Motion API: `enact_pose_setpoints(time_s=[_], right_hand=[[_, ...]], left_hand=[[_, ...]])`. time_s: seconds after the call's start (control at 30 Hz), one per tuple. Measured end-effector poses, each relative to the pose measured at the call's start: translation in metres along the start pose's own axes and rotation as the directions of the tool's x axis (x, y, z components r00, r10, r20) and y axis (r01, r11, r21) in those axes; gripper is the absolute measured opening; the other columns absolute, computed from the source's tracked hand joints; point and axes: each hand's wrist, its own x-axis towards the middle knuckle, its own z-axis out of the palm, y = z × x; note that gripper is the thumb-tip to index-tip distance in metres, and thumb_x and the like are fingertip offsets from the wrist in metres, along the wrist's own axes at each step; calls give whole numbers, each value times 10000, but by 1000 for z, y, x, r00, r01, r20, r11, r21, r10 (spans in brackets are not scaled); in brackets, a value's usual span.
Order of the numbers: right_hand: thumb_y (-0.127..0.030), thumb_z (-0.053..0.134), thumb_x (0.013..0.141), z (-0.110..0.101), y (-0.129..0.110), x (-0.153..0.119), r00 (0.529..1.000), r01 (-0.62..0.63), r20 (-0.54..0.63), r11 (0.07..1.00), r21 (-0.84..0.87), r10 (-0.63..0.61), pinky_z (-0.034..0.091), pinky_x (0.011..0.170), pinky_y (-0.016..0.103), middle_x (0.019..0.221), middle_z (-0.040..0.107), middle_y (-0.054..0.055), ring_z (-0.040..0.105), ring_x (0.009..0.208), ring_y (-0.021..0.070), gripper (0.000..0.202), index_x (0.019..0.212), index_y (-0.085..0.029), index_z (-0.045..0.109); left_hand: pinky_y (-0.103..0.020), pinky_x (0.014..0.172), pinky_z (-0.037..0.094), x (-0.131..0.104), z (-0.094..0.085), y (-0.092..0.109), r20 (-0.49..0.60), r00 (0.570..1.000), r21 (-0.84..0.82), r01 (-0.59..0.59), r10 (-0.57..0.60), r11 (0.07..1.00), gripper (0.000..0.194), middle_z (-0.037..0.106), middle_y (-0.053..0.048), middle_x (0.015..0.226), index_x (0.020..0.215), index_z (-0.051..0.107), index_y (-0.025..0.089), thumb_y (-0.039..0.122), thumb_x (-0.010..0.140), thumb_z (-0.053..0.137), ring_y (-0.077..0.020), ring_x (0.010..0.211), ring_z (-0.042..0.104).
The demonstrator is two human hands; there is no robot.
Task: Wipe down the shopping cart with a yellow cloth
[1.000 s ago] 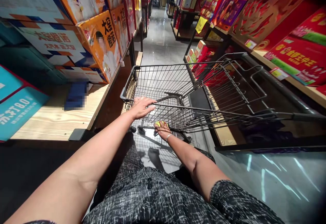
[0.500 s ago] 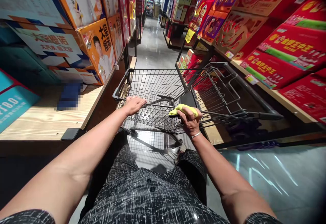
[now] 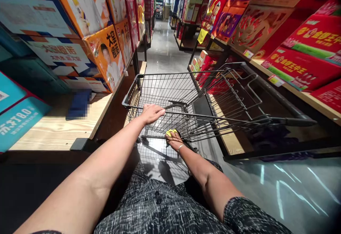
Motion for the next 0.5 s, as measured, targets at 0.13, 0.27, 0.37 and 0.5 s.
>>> enact_pose_setpoints(time_s=[0.13, 0.27, 0.37, 0.5], right_hand=[[-126, 582, 814, -15, -5, 6, 996, 76, 41, 988, 131, -82, 360, 1058, 421, 1166, 657, 70, 497, 1173, 247, 226, 968, -210, 725], [-64, 605, 767, -69, -10, 4, 974, 223, -77, 949, 223, -211, 366, 1021, 399, 1195, 643, 25, 504, 1081, 210, 304, 980, -245, 724], [-144, 582, 855, -129, -1, -9, 894, 319, -377, 936, 151, -244, 365, 1002, 406, 1222, 638, 31, 497, 1085, 219, 249, 1021, -259, 727], [-129, 560, 844, -194, 40, -37, 799, 141, -592, 990, 14, -106, 356, 999, 419, 1245, 631, 51, 500, 1108, 237, 308, 1072, -253, 727]], left_hand=[[-475, 1036, 259, 1, 0, 2, 5, 1000, -1, 12, -12, 1000, 467, 694, 13, 1257, 1162, 700, 338, 523, 1007, 300, -253, 1224, 496], [-483, 1040, 253, 0, -2, 1, 6, 1000, 1, 5, -5, 1000, 439, 683, 7, 1287, 1201, 687, 337, 490, 999, 329, -256, 1239, 488], [-479, 1027, 267, -3, -2, -3, -15, 1000, 8, -19, 19, 1000, 443, 673, -10, 1302, 1229, 676, 327, 490, 989, 341, -256, 1243, 483], [-468, 1035, 266, -2, 0, -11, -12, 999, 21, -48, 48, 999, 460, 672, -23, 1292, 1227, 671, 310, 474, 990, 313, -250, 1227, 494]])
